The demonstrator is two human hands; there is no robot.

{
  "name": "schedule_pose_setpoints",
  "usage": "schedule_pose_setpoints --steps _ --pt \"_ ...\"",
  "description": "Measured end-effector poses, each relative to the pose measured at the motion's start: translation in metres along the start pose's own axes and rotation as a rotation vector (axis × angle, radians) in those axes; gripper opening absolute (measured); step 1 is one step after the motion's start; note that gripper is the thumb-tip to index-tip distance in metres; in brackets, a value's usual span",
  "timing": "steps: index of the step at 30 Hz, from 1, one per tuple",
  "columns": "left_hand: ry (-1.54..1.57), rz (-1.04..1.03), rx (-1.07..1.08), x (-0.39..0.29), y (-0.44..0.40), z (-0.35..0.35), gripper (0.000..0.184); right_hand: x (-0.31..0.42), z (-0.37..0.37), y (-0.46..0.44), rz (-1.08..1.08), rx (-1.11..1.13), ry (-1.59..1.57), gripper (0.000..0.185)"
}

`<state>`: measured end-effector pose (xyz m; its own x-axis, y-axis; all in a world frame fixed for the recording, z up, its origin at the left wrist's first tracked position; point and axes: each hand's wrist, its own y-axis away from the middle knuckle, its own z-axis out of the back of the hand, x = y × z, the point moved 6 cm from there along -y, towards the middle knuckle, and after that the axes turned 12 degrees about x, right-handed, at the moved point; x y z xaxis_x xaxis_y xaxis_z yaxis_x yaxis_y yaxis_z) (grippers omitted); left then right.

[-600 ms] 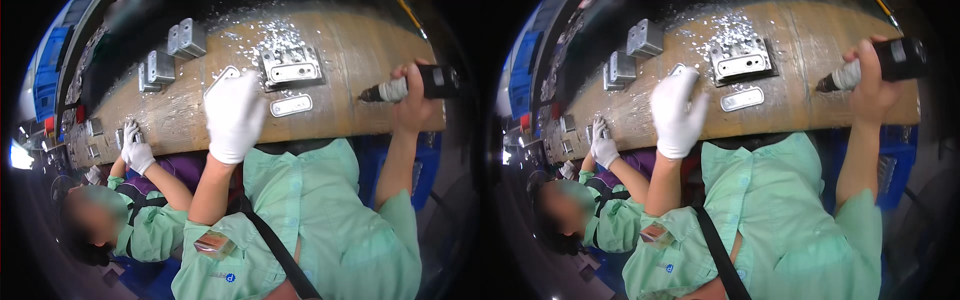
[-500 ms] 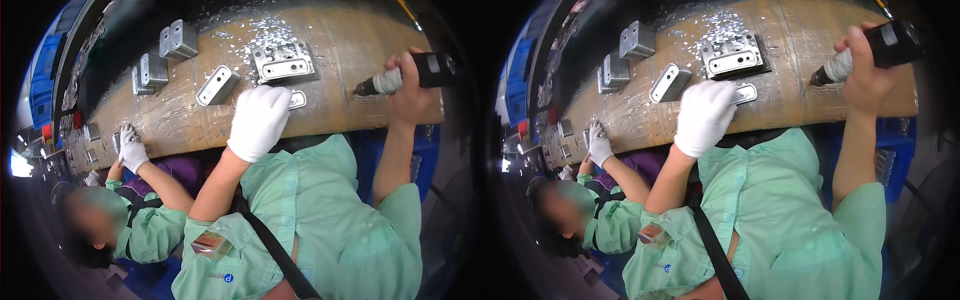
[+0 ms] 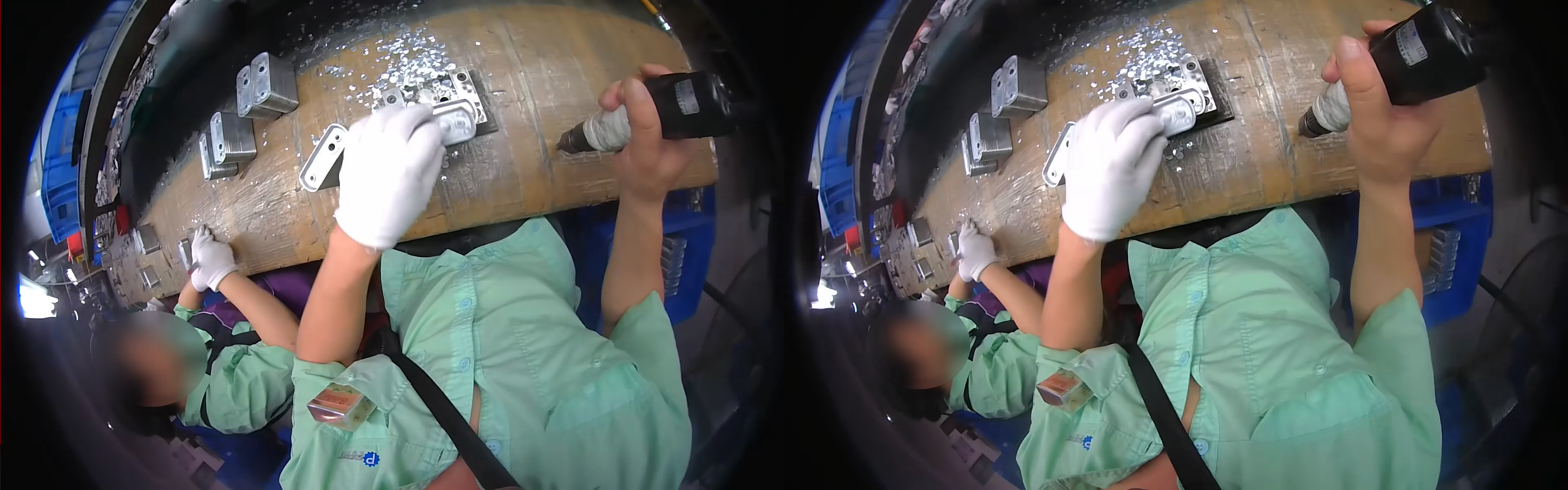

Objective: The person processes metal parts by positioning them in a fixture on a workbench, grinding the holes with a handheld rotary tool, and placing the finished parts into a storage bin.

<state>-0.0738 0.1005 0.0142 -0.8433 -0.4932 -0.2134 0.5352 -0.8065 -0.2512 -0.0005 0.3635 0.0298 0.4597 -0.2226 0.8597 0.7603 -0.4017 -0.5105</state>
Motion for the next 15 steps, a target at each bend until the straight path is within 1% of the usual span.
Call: schedule_pose_setpoints --steps 3,4,6,10,13,15 --pt "-0.006 0.018 0.161 0.018 -0.012 -0.022 0.021 0.0 -0.002 -0.001 -0.027 -0.001 -0.01 0.029" --pt "-0.003 0.008 0.117 0.018 -0.014 -0.021 0.019 0.002 -0.003 -0.003 -0.044 0.006 0.029 0.026" --pt "0.042 0.003 0.12 0.02 -0.017 -0.025 0.018 0.007 -0.007 -0.006 -0.088 0.018 0.109 0.022" --pt "0.152 0.017 0.065 0.028 -0.013 -0.032 0.017 0.023 -0.03 -0.028 -0.015 0.042 -0.207 0.023" --pt "0.193 0.04 0.009 0.028 -0.009 -0.033 0.017 0.029 -0.065 -0.053 0.036 0.215 -0.525 0.025" --pt "0.205 0.042 -0.01 0.029 -0.008 -0.033 0.018 0.05 -0.095 -0.054 0.106 0.109 -0.223 0.033"
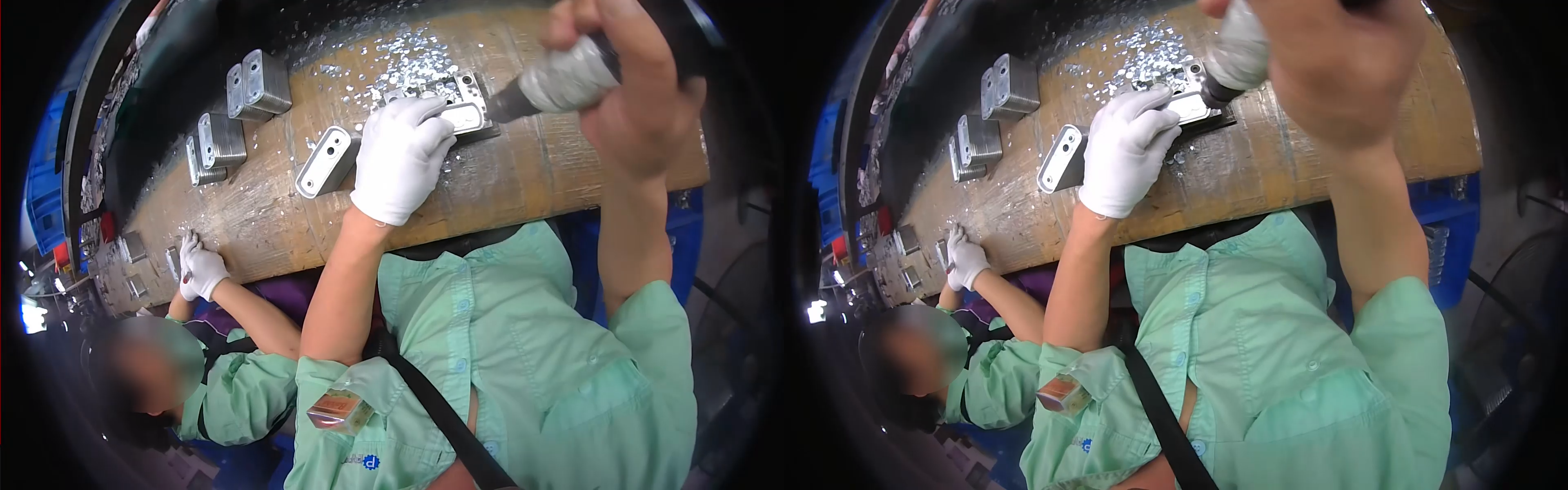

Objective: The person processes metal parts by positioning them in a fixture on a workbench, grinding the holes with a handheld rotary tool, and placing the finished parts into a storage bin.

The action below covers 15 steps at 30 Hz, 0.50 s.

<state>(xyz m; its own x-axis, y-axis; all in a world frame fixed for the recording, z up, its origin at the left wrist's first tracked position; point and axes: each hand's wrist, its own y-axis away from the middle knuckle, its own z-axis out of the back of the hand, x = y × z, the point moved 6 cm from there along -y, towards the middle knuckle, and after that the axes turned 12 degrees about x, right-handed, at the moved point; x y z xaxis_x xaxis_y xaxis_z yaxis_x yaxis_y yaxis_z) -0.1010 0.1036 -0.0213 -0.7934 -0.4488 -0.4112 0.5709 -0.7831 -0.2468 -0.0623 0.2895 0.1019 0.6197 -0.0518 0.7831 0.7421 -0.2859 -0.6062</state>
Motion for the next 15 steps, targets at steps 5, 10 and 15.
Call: schedule_pose_setpoints --steps 5,10,15 --pt "0.039 -0.004 -0.012 0.005 0.001 -0.002 0.018 -0.022 -0.021 -0.008 -0.012 0.042 -0.045 0.024" --pt "0.045 0.003 -0.005 0.006 0.002 -0.003 0.018 -0.026 -0.025 -0.004 -0.06 0.011 -0.027 0.025" --pt "0.036 -0.007 -0.017 0.007 0.002 -0.004 0.018 -0.025 -0.032 -0.004 -0.072 0.044 0.027 0.022"
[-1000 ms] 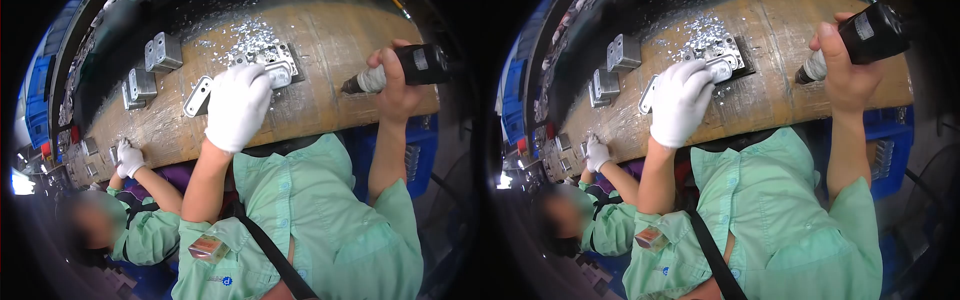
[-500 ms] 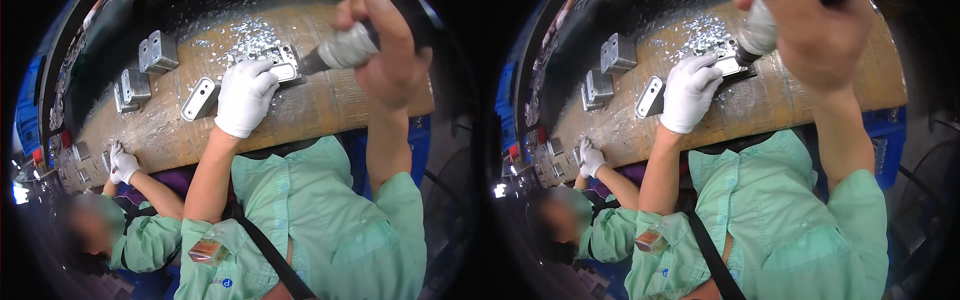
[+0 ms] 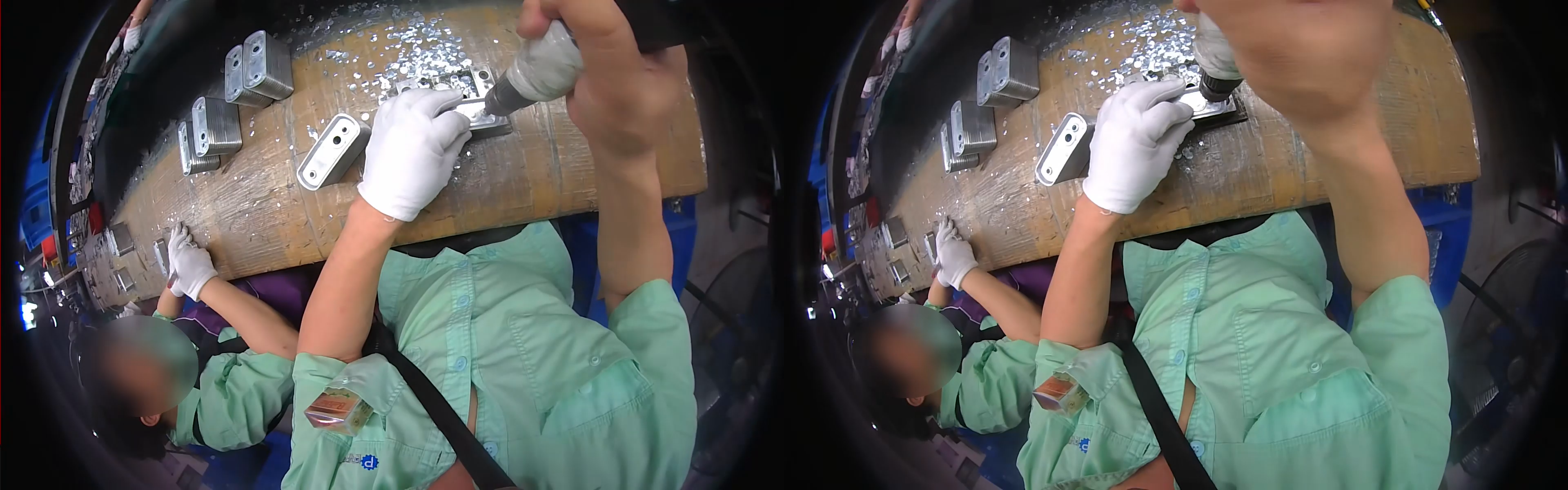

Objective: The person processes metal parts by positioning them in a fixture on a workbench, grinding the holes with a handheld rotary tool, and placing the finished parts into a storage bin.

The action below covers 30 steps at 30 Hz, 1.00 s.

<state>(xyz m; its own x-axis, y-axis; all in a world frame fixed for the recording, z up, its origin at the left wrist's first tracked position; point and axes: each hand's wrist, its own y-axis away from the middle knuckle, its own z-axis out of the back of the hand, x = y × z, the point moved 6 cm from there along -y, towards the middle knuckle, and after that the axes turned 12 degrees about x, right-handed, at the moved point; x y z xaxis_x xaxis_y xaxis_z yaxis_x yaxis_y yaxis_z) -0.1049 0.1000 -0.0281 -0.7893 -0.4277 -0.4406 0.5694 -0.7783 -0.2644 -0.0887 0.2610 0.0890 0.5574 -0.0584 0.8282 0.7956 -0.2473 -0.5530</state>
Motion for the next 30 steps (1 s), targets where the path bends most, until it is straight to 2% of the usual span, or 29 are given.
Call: schedule_pose_setpoints --steps 5,12,19,25,28,30 --pt "0.009 0.011 0.016 0.0 0.0 -0.001 0.017 -0.013 -0.002 -0.003 -0.009 0.085 0.1 0.02" --pt "0.018 0.005 -0.039 0.001 0.004 -0.002 0.018 0.004 -0.011 -0.004 0.01 0.016 -0.025 0.025" --pt "0.018 0.002 -0.099 0.003 0.009 -0.004 0.02 -0.004 -0.021 -0.003 0.023 0.065 0.085 0.022" --pt "0.013 -0.005 -0.097 0.003 0.008 -0.004 0.02 -0.019 -0.015 -0.006 -0.115 0.129 0.042 0.02" --pt "0.028 0.002 -0.074 0.004 0.007 -0.004 0.023 -0.017 -0.015 -0.003 -0.094 0.124 0.055 0.02" --pt "0.084 0.056 0.03 0.007 0.003 -0.004 0.032 -0.014 -0.018 -0.003 -0.061 0.109 0.01 0.02"
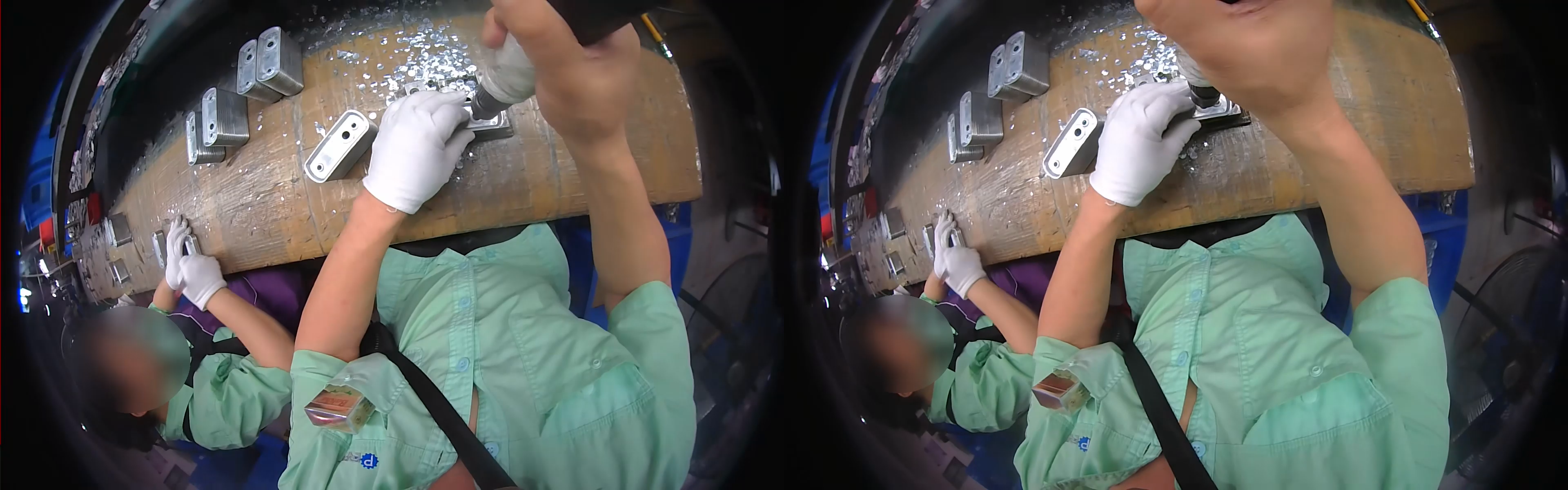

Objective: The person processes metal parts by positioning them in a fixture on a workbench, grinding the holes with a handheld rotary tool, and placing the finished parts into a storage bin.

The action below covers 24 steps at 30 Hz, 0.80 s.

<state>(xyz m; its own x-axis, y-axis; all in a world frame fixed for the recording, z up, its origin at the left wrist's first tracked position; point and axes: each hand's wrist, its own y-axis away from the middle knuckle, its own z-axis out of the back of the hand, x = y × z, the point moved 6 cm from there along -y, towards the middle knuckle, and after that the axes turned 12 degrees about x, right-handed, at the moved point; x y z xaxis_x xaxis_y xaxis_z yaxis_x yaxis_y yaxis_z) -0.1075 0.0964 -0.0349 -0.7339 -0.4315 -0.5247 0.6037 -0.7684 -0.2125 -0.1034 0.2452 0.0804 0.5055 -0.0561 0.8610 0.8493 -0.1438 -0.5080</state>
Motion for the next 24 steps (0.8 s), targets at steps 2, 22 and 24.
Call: schedule_pose_setpoints --steps 2,22,24 --pt "0.03 0.073 0.071 -0.001 -0.004 0.009 0.044 0.006 -0.005 -0.001 0.018 -0.012 -0.053 0.021" --pt "-0.131 0.159 0.018 0.011 0.009 0.031 0.081 0.001 -0.046 -0.008 0.115 0.114 -0.082 0.023" --pt "-0.116 0.16 0.022 0.01 0.008 0.031 0.082 0.008 -0.046 -0.007 0.18 0.141 0.062 0.023"
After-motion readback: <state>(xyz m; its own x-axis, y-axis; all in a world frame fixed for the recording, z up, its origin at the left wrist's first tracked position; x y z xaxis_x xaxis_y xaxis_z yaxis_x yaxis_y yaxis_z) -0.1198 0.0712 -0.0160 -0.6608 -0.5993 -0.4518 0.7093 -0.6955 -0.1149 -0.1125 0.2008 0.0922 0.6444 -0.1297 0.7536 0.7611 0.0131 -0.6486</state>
